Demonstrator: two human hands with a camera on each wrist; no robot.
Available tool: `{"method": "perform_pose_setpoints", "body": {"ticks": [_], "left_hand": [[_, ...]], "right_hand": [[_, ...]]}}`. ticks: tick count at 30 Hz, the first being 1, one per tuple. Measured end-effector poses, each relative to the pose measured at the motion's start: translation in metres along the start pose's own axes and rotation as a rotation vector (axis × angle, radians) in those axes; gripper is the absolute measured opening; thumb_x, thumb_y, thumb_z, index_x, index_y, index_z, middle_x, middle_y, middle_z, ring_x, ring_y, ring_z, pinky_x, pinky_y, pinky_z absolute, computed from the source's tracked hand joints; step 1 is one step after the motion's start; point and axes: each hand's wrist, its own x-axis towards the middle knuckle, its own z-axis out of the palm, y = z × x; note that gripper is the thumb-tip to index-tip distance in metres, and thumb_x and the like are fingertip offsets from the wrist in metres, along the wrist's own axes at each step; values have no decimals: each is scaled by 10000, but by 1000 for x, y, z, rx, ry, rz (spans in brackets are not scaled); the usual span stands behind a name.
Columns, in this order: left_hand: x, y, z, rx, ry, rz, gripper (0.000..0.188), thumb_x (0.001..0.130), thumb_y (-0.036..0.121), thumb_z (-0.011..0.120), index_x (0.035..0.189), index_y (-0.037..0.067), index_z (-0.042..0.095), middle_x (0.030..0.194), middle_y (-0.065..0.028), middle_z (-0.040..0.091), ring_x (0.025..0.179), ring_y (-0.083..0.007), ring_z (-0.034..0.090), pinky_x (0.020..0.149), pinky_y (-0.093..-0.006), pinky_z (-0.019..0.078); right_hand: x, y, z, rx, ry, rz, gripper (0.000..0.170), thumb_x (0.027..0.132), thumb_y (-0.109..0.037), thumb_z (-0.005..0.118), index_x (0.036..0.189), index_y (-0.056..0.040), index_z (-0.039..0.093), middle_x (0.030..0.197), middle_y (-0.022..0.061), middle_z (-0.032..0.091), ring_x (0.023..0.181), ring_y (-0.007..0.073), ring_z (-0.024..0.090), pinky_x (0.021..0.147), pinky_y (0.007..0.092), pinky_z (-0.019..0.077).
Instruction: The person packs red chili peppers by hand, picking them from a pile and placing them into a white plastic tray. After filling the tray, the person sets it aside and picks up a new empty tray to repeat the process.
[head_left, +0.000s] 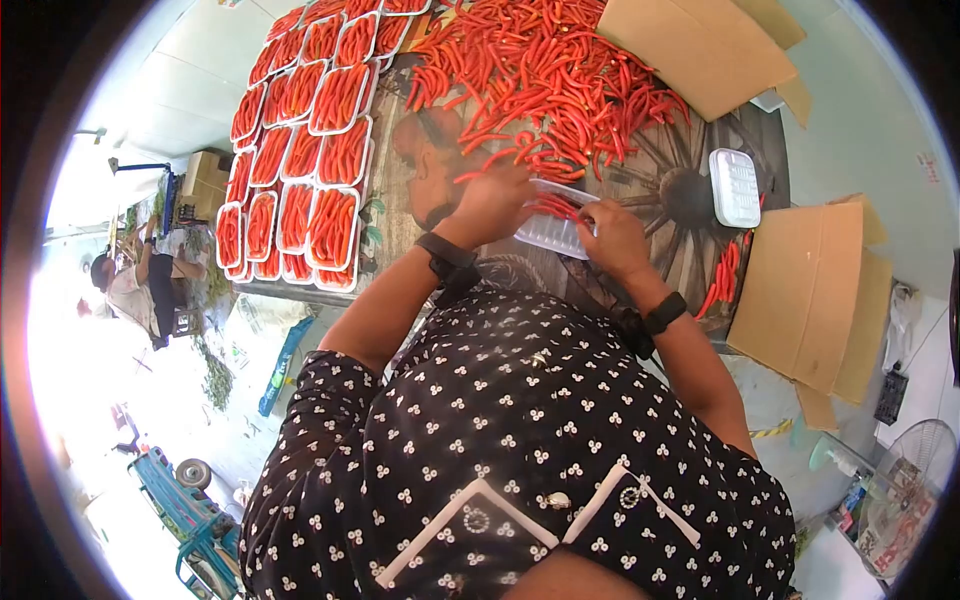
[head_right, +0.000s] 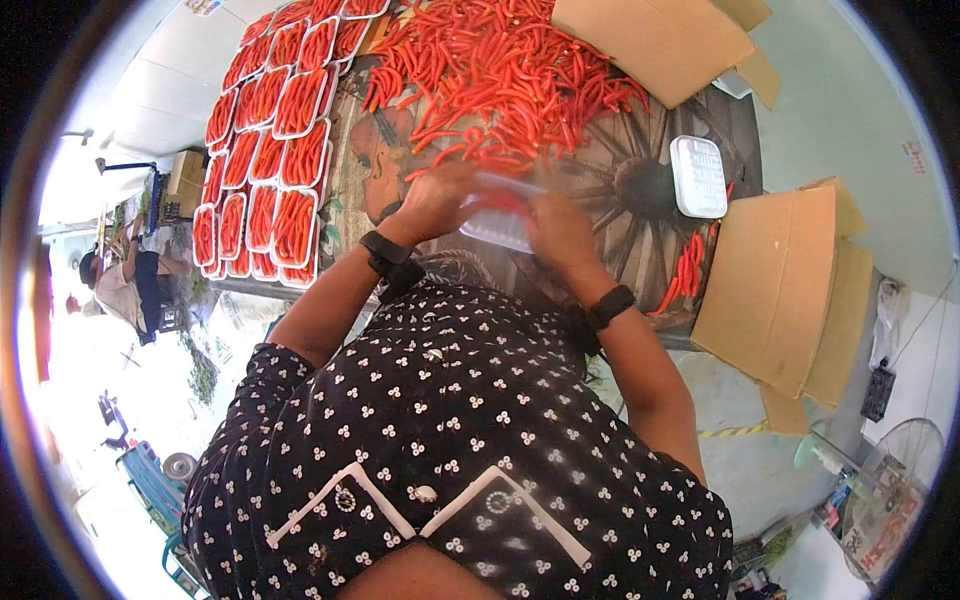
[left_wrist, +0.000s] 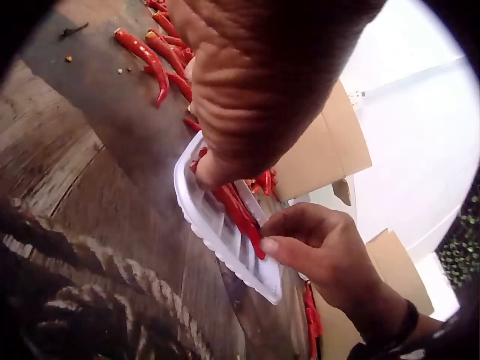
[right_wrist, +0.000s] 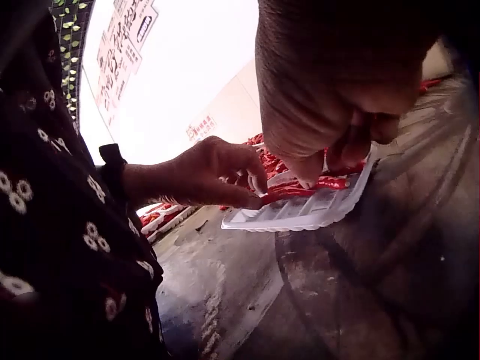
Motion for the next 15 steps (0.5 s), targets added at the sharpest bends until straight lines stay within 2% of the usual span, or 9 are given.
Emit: {"method": "perform_pose_setpoints", "body": {"ticks": [5,11,15], "left_hand": [[-1,0,6,121,-18,-2,116,633,145,670,702,75,610,804,-75,567,808,-262,595,695,-396,484],[2,3,9,173,-20,2,115,648,160,673,694,72,614,800,-73,564,827,-255,594,769,-402,466],[4,3,8,191,39,44,108,660,161,671,700,76,617,799,-68,567,827,-250,596,739,-395,478]], "right_hand": [[6,1,6,-109,11,-168,146,740,-188,688,838,-84,664,804,85,596,759,291,616,682,391,499],[10,9,24,-226,30,-191,126,726,-193,701,807,-106,661,769,79,574,752,281,616,660,385,501],[11,4,22,-219,48,-191,119,729,-196,701,796,-107,657,743,78,558,749,283,615,652,386,501]]}}
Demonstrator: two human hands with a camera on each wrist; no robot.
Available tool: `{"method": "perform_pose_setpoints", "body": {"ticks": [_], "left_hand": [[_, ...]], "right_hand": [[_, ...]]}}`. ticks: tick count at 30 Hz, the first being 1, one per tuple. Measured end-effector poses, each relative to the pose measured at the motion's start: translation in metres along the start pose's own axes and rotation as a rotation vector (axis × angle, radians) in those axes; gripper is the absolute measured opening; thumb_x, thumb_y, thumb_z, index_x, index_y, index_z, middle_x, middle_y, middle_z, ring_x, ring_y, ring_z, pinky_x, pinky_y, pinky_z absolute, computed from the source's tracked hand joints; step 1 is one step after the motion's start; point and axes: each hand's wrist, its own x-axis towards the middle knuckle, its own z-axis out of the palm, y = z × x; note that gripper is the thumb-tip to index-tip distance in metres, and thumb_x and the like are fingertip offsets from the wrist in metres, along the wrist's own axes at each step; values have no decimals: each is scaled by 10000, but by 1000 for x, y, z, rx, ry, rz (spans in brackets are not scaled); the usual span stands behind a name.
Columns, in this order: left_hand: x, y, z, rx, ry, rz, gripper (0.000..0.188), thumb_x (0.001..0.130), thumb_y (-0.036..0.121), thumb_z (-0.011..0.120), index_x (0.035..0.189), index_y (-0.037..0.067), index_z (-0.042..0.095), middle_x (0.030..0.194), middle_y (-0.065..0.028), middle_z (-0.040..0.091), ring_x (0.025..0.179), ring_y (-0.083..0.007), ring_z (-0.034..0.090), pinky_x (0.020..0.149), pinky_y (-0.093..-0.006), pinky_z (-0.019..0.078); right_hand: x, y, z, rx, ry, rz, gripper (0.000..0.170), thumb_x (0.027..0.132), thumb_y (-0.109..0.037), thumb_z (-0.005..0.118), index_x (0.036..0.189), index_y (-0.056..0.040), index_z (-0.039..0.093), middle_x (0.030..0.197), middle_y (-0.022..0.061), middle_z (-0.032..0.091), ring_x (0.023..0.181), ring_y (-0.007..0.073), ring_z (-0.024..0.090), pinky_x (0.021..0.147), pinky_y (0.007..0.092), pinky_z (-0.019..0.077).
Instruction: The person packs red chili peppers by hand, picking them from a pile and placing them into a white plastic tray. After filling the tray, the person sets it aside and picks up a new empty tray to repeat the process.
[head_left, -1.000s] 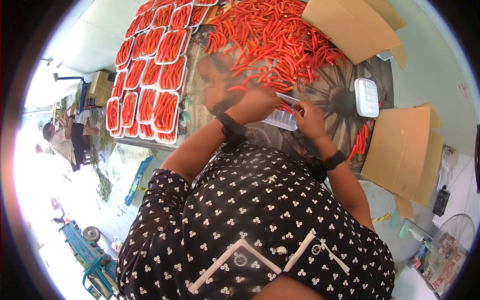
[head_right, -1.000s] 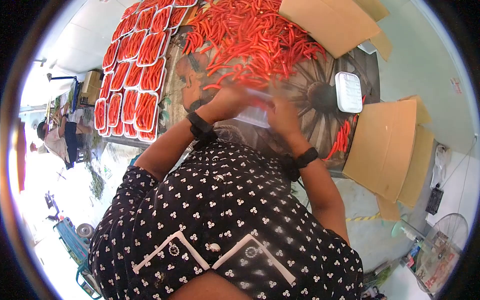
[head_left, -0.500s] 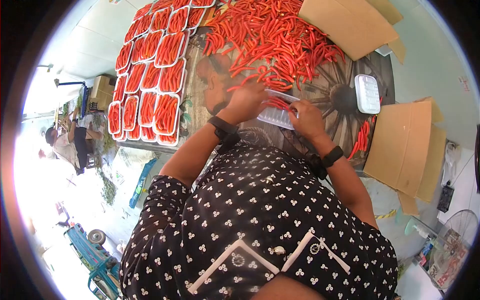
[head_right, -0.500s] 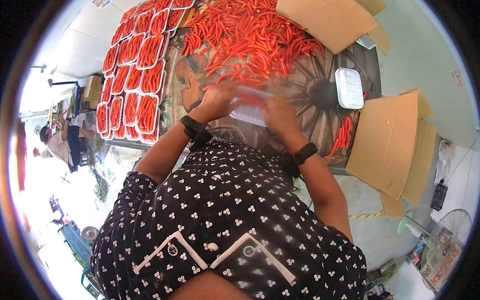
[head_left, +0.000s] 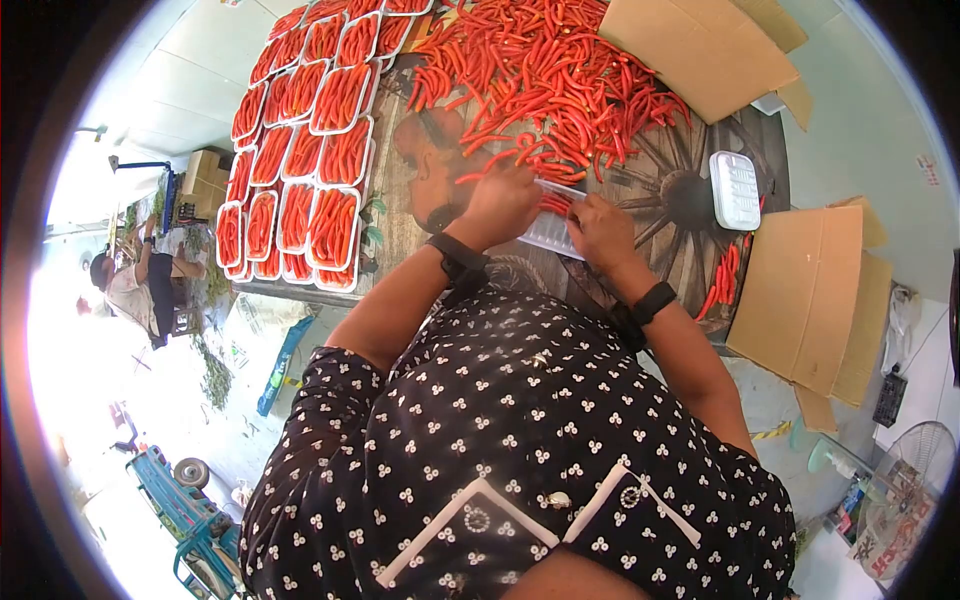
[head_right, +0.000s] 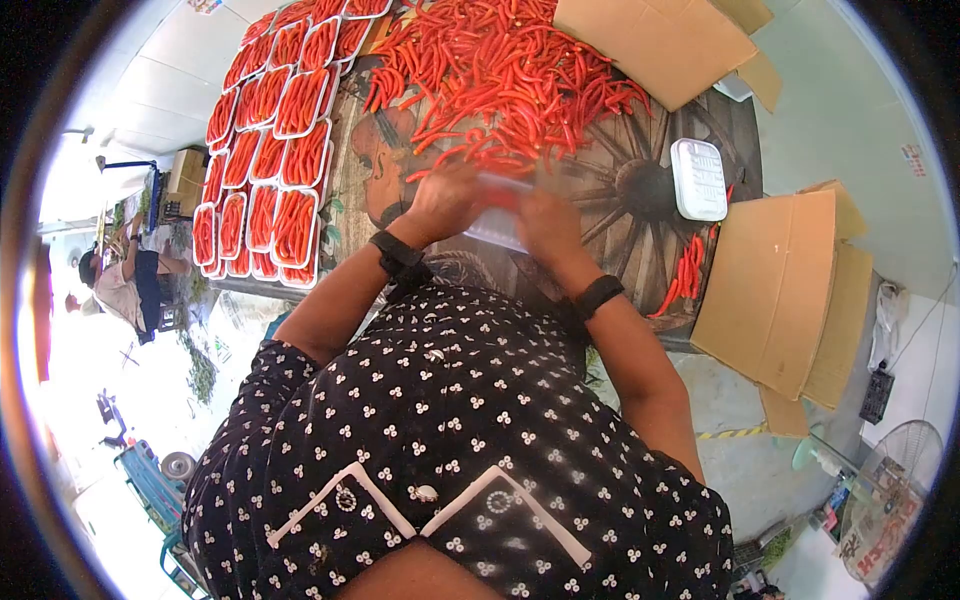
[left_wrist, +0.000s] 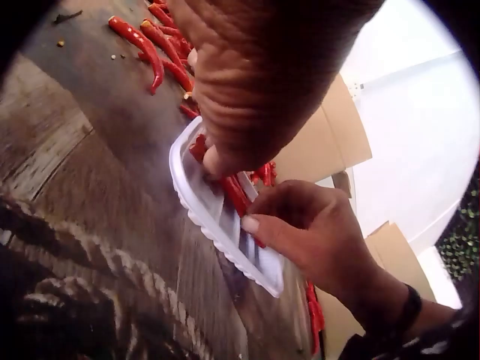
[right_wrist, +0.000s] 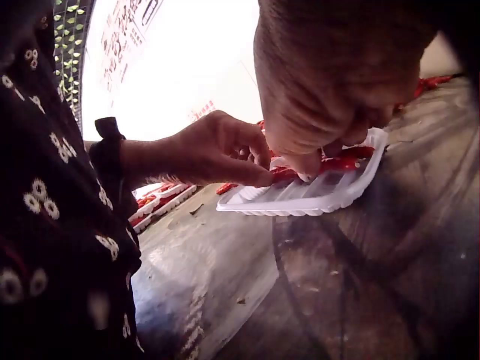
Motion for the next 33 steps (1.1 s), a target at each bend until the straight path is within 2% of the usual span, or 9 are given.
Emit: {"method": "perform_pose_setpoints", "body": {"ticks": [3,5,9,11,20,24,26,29,33], "left_hand": [[2,-1,-5,-27,-49,-66,109,680,178,669,707,84,621,807,-61,573,822,-248,595,697,-385,491],[1,-7,-7,-72,-70,-136,108,702,186,665,731,91,623,818,-51,575,842,-246,597,663,-382,501],[15,-21,-19,53,-115,3,104,732,187,658,767,96,620,848,-50,581,872,-252,597,689,-389,510],[21,-17,-26,-37,-106,-175,104,752,183,646,809,98,625,884,-51,595,915,-256,599,708,-390,518],[22,-34,5,91,-191,-198,145,756,199,640,850,89,644,927,-55,619,917,-261,615,745,-391,517],[18,-39,-2,124,-255,-25,168,763,222,634,859,85,644,926,-63,627,883,-271,625,735,-397,521],[19,-28,-13,74,-300,-387,183,801,245,599,878,85,645,925,-83,628,870,-288,627,737,-408,521],[21,-22,-38,-42,-351,-456,276,878,298,551,1075,128,645,1067,-129,622,979,-335,613,794,-449,508],[11,-29,-30,-184,-228,-539,261,872,284,557,1040,114,661,1075,-137,616,975,-346,613,792,-456,505]], "right_hand": [[4,-2,-8,10,-45,38,121,740,-187,690,819,-98,661,778,87,583,760,290,619,657,390,502],[6,2,-14,109,95,86,133,749,-171,678,852,-88,666,823,97,609,774,299,624,665,396,501],[18,17,-22,58,154,96,157,756,-154,665,895,-80,671,869,101,624,786,314,626,678,406,500],[27,19,-27,40,71,120,179,766,-144,654,937,-96,671,874,99,618,797,323,625,690,416,499],[52,33,-8,-25,-115,94,220,768,-136,661,988,-135,653,913,103,600,815,339,619,697,448,497],[56,35,-11,-21,-157,106,206,772,-145,663,978,-132,652,920,101,599,818,336,620,697,450,497],[57,36,-15,-30,-187,127,188,781,-167,663,965,-129,656,922,99,603,824,336,619,705,441,499],[50,42,-21,12,-112,144,177,791,-185,662,949,-105,660,915,100,611,827,343,617,711,434,497],[30,50,-35,102,-36,185,173,801,-175,651,938,-71,667,911,118,619,822,346,615,707,418,492]]}}
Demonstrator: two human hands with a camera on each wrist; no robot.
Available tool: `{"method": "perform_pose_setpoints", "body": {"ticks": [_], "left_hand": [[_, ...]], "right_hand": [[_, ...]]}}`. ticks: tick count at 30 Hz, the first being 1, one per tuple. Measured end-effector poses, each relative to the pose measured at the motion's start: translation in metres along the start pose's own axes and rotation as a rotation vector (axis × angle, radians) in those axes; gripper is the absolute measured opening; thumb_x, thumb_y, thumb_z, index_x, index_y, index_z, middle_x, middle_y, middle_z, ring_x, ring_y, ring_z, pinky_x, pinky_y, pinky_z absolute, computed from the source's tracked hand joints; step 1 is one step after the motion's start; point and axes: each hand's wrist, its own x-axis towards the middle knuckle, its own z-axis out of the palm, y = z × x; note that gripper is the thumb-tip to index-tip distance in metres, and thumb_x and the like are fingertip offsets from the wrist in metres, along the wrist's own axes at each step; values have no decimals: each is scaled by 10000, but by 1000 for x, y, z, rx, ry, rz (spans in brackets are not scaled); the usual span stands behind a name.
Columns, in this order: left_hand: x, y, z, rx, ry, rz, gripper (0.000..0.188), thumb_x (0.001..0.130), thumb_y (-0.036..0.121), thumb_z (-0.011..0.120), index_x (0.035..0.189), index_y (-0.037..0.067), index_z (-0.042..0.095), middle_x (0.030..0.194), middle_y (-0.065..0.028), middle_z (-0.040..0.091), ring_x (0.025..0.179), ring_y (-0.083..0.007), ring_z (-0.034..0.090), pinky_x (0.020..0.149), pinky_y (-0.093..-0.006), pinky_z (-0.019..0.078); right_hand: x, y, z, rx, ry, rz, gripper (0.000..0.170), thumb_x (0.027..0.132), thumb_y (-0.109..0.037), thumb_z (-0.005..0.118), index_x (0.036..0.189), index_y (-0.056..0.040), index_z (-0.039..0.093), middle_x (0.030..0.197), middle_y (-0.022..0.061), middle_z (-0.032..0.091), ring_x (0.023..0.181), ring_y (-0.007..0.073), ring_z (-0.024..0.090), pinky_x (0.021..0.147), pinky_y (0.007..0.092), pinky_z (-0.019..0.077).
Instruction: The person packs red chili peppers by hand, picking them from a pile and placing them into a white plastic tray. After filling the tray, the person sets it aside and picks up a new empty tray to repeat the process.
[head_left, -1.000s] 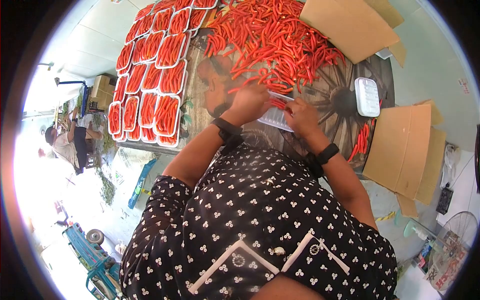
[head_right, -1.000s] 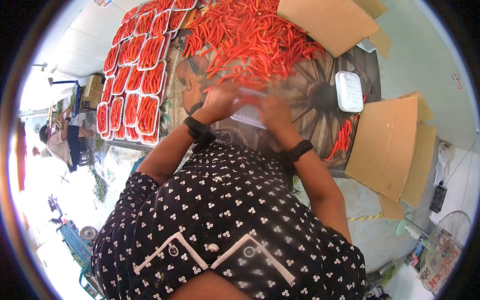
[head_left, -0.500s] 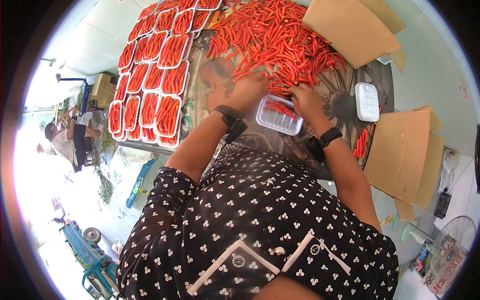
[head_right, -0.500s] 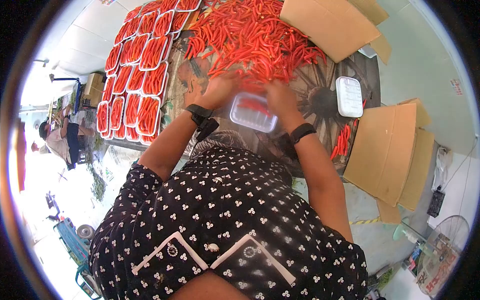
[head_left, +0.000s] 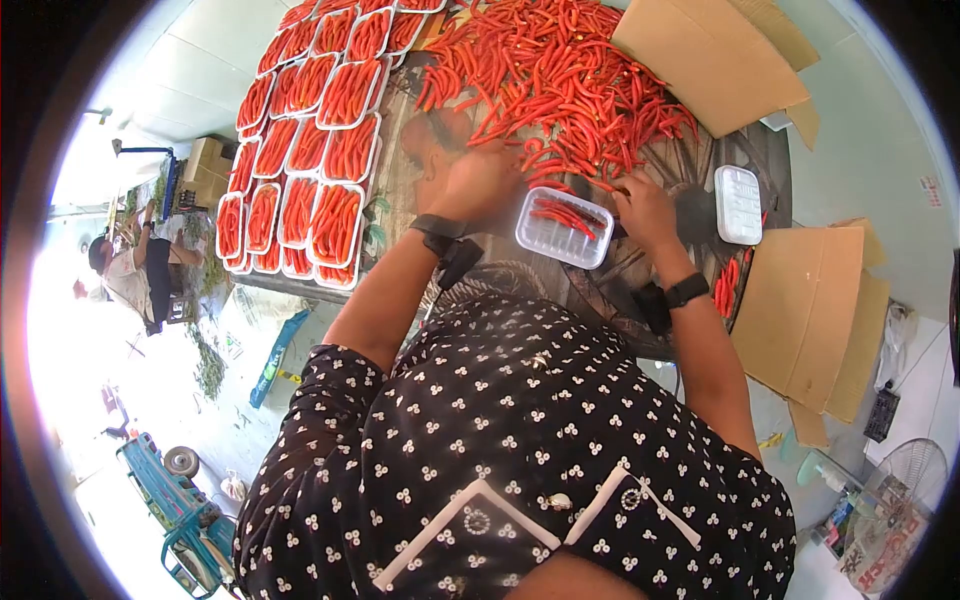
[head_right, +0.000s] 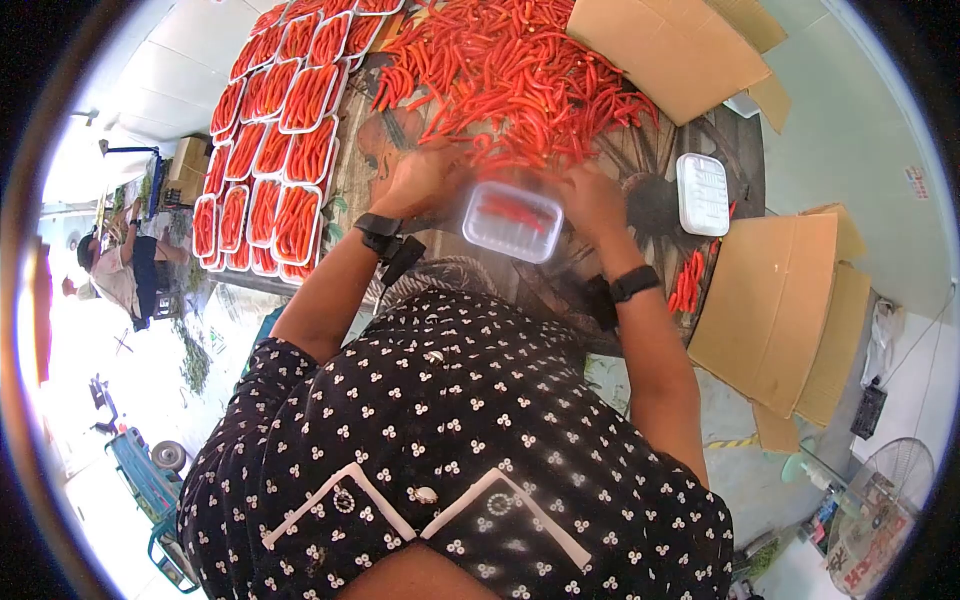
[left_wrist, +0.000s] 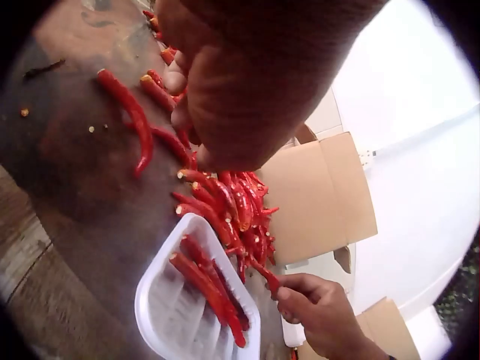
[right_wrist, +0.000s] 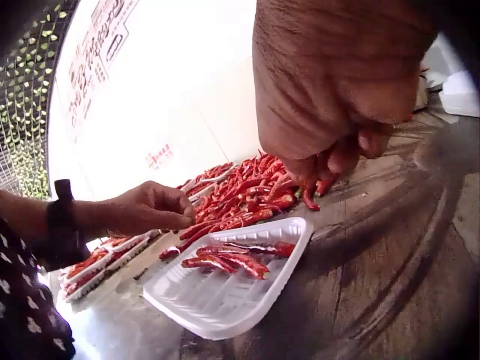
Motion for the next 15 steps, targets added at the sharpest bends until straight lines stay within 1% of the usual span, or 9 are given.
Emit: {"method": "perform_pose_setpoints", "body": {"ticks": [2,3,5,6,8,9,11,15], "left_hand": [[0,2,4,4,117,64,187,836,237,571,898,79,649,920,-126,611,863,-326,613,764,-424,507],[1,5,2,2,116,66,187,836,237,571,898,79,649,920,-126,611,863,-326,613,764,-424,507],[3,10,-2,267,20,462,155,794,222,606,870,94,647,883,-104,595,830,-307,603,741,-424,499],[3,12,1,265,19,464,155,794,222,606,870,94,647,883,-104,595,830,-307,603,741,-424,499],[1,19,12,36,8,461,142,742,201,639,829,89,636,844,-90,581,800,-290,596,709,-408,494],[1,21,17,36,8,463,142,742,201,639,829,89,636,844,-90,581,800,-290,596,709,-408,494],[-1,24,26,-61,12,586,142,718,187,656,810,83,627,840,-88,581,797,-288,597,695,-405,489],[-6,27,36,-22,40,627,116,720,170,660,795,89,627,833,-87,578,814,-281,604,689,-398,493]], "right_hand": [[-12,7,-2,52,17,26,244,832,-260,555,942,-78,675,932,167,630,862,361,621,758,449,480],[-18,3,-6,51,17,28,244,832,-260,555,942,-78,675,932,167,630,862,361,621,758,449,480],[-30,-7,-13,296,-59,101,273,833,-259,556,960,-55,686,927,184,646,876,348,625,781,425,478],[-36,-10,-12,296,-59,104,273,833,-259,556,960,-55,686,927,184,646,876,348,625,781,425,478],[-44,-12,-6,410,-183,158,290,822,-255,562,985,-56,695,942,195,658,879,348,627,794,414,480],[-46,-13,-2,411,-180,159,290,822,-255,562,985,-56,695,942,195,658,879,348,627,794,414,480],[-50,-13,6,370,-232,115,296,816,-251,567,993,-49,692,939,201,659,882,343,630,795,412,480],[-54,-22,17,338,-199,124,302,815,-264,560,967,-40,693,922,194,665,873,340,634,791,419,480]]}}
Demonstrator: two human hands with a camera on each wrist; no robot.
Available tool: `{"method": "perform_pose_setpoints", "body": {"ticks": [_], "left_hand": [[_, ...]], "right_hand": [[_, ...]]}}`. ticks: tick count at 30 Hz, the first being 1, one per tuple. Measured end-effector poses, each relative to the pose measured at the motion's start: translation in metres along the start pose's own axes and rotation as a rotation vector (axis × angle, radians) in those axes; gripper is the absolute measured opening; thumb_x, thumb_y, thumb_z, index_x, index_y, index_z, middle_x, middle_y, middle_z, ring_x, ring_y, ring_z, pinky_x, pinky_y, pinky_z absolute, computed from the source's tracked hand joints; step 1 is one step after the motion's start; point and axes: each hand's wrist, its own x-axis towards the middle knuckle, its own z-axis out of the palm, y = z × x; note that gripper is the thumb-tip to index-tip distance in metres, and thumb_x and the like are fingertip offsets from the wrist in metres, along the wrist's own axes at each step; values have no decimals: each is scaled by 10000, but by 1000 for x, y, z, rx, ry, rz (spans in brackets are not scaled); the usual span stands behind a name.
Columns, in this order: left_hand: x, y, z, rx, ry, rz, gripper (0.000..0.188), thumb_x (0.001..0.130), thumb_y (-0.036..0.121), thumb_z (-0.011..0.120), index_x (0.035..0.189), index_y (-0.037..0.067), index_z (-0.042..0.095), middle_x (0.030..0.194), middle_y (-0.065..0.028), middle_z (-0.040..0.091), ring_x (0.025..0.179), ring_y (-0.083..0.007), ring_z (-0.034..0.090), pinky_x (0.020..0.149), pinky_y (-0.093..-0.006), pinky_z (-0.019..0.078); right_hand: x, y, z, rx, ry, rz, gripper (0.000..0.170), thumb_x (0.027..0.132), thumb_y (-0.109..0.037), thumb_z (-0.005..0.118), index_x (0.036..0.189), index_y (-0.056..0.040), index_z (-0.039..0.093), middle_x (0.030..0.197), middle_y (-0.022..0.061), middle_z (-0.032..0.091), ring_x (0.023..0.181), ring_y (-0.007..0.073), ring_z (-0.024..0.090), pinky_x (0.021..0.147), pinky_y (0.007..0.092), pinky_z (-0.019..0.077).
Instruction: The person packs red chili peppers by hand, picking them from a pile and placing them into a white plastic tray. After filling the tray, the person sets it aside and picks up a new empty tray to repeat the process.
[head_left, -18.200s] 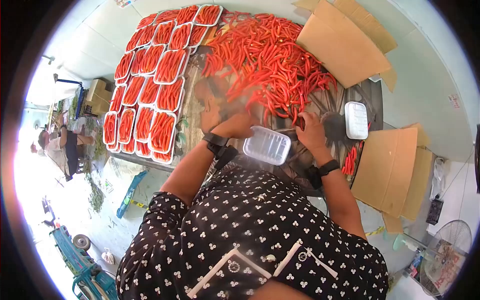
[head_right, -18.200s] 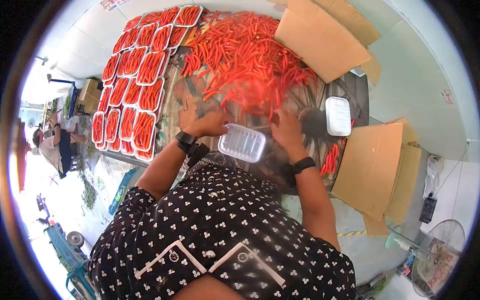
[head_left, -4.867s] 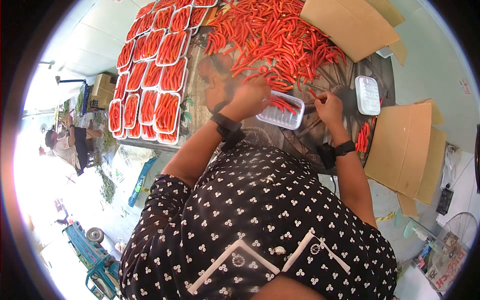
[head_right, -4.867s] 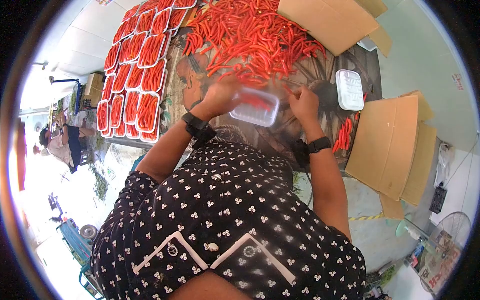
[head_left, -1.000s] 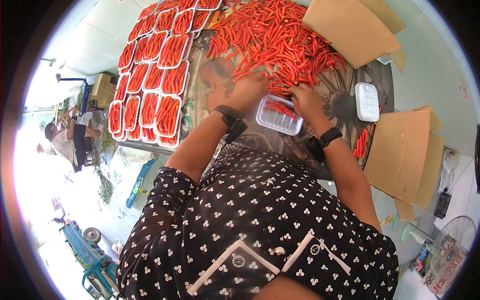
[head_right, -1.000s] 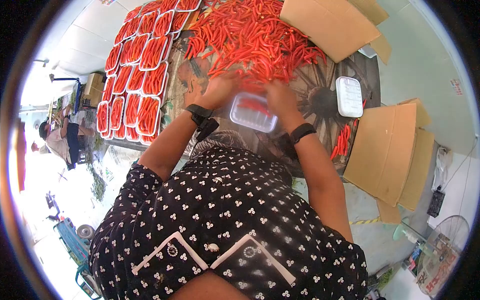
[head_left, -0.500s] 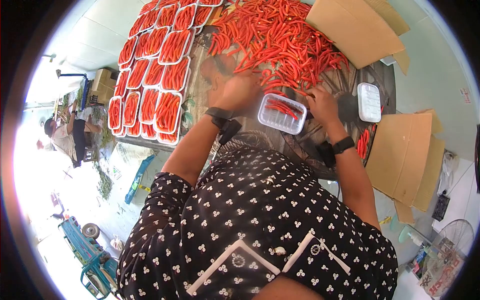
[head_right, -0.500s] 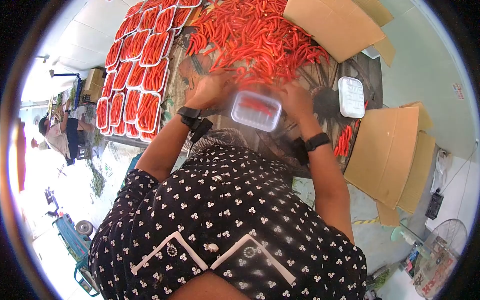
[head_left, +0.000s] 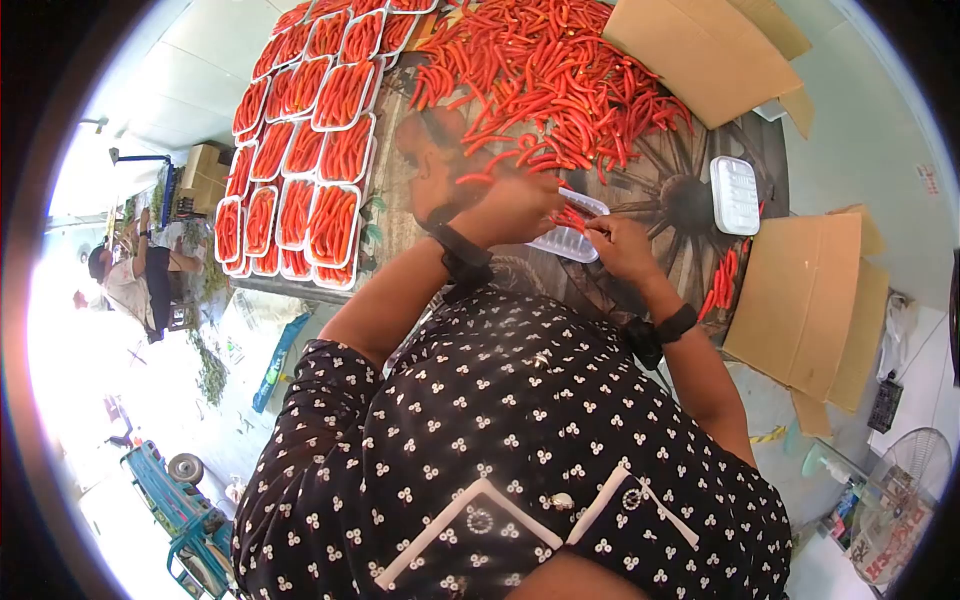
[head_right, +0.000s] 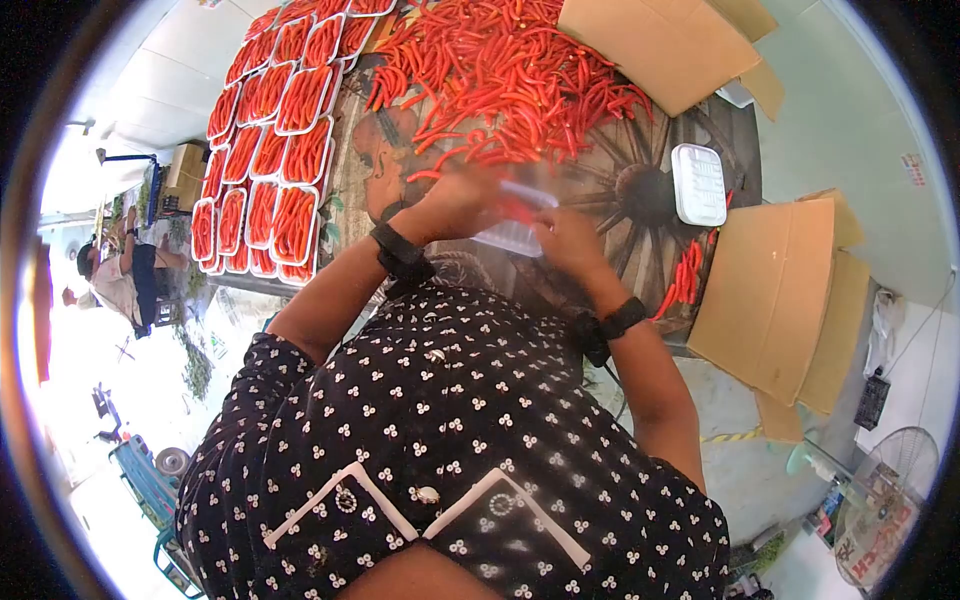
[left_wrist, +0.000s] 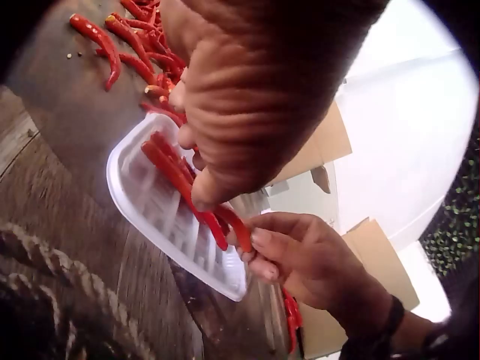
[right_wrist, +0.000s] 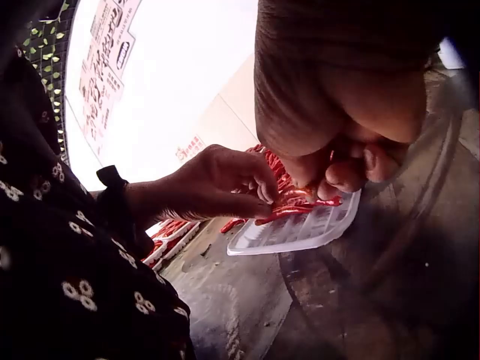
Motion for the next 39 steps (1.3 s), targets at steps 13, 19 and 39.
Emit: {"method": "perform_pose_setpoints", "body": {"ticks": [13,19,39], "left_hand": [[-6,-4,27,1,-69,29,109,747,175,637,794,77,637,825,-85,603,773,-268,631,669,-390,515],[-8,-11,33,-11,-96,34,107,747,168,620,790,72,637,831,-79,607,775,-260,632,668,-386,517],[-6,-7,29,121,-139,-25,126,771,196,631,745,73,630,808,-82,602,720,-279,630,612,-406,516]], "right_hand": [[7,-1,3,-69,-77,36,242,815,-230,587,867,-11,677,815,204,649,758,347,637,704,426,480],[5,-6,6,-201,-53,15,216,776,-196,655,916,-35,689,881,153,671,817,309,647,738,388,506],[-5,-14,13,-311,228,-62,152,748,-193,707,822,-78,640,844,95,626,738,306,632,648,395,498]]}}
